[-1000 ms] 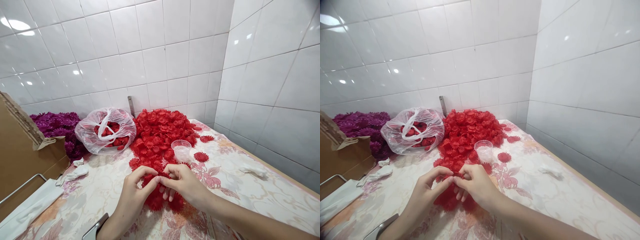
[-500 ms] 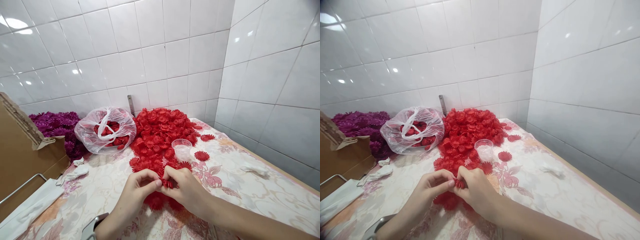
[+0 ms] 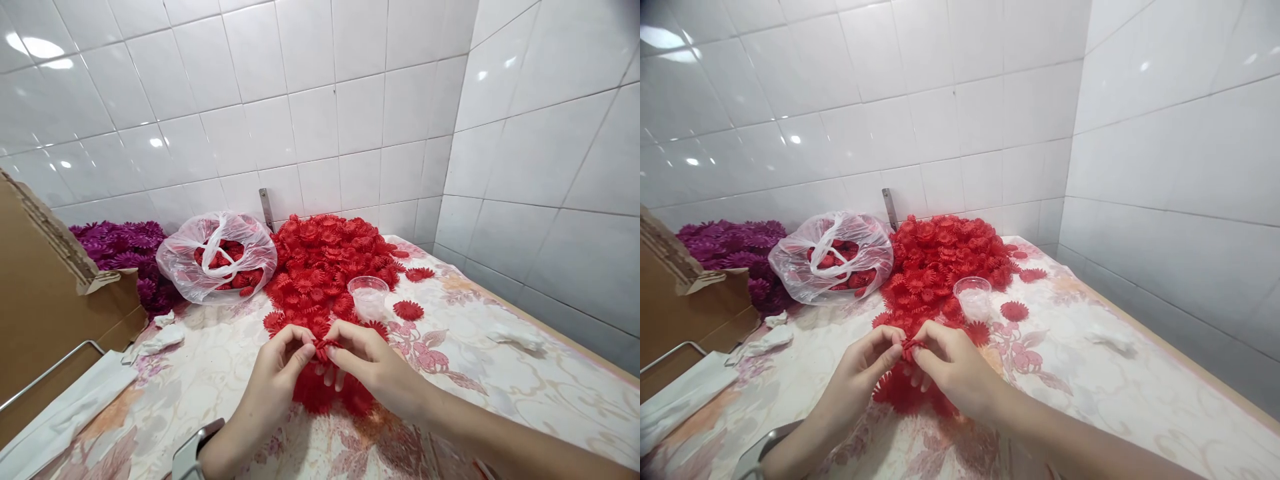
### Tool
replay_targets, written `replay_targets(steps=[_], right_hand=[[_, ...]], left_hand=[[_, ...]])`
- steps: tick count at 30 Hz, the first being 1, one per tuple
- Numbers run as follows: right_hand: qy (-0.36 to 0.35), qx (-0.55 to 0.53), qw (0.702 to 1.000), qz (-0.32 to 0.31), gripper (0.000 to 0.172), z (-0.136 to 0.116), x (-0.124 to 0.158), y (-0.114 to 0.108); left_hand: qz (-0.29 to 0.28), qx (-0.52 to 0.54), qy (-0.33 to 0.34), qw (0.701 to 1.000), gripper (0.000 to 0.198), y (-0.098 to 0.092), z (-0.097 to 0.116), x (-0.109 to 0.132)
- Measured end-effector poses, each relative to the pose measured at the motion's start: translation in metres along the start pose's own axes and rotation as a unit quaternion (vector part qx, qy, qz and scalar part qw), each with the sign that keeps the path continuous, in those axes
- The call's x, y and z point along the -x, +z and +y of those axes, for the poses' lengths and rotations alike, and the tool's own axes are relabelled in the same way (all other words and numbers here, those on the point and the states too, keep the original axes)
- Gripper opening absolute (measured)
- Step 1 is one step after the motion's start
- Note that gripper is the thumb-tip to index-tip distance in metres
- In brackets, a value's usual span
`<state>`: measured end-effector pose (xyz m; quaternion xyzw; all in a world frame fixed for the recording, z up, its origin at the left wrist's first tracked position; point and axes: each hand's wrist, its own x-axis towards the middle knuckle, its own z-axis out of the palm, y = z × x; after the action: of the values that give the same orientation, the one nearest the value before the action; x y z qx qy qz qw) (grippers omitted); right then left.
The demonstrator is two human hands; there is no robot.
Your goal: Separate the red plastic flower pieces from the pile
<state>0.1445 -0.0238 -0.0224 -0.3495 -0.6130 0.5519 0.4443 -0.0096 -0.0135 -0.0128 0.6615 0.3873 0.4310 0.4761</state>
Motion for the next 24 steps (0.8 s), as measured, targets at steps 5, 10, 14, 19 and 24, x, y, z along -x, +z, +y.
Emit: replay_targets(steps=[5, 10, 14, 19, 24], right_hand=[[-0.006, 0.129, 0.991, 0.030, 0.016, -0.001, 0.002, -0.004], [-0.010, 0.163, 0.986, 0.016, 0.018, -0.001, 0.002, -0.003], [0.011, -0.024, 1.000, -0.012, 0.024, 0.000, -0.002, 0.000], [-0.009, -0.168, 0.986, 0.001, 0.027, 0.000, -0.007, 0.000], [-0.035, -0.126, 0.988, 0.079, 0.029, 0.003, -0.010, -0.007]], left_hand=[[0.009, -0.128, 0.058, 0.990, 0.006, -0.003, 0.000, 0.001], [0.044, -0.146, 0.067, 0.986, 0.008, -0.004, -0.003, 0.001], [0.018, 0.005, -0.011, 1.000, 0.010, -0.002, -0.003, -0.001], [0.045, 0.166, -0.057, 0.983, 0.020, 0.000, -0.005, -0.003], [0.097, 0.251, -0.077, 0.960, 0.028, -0.001, -0.001, -0.006]])
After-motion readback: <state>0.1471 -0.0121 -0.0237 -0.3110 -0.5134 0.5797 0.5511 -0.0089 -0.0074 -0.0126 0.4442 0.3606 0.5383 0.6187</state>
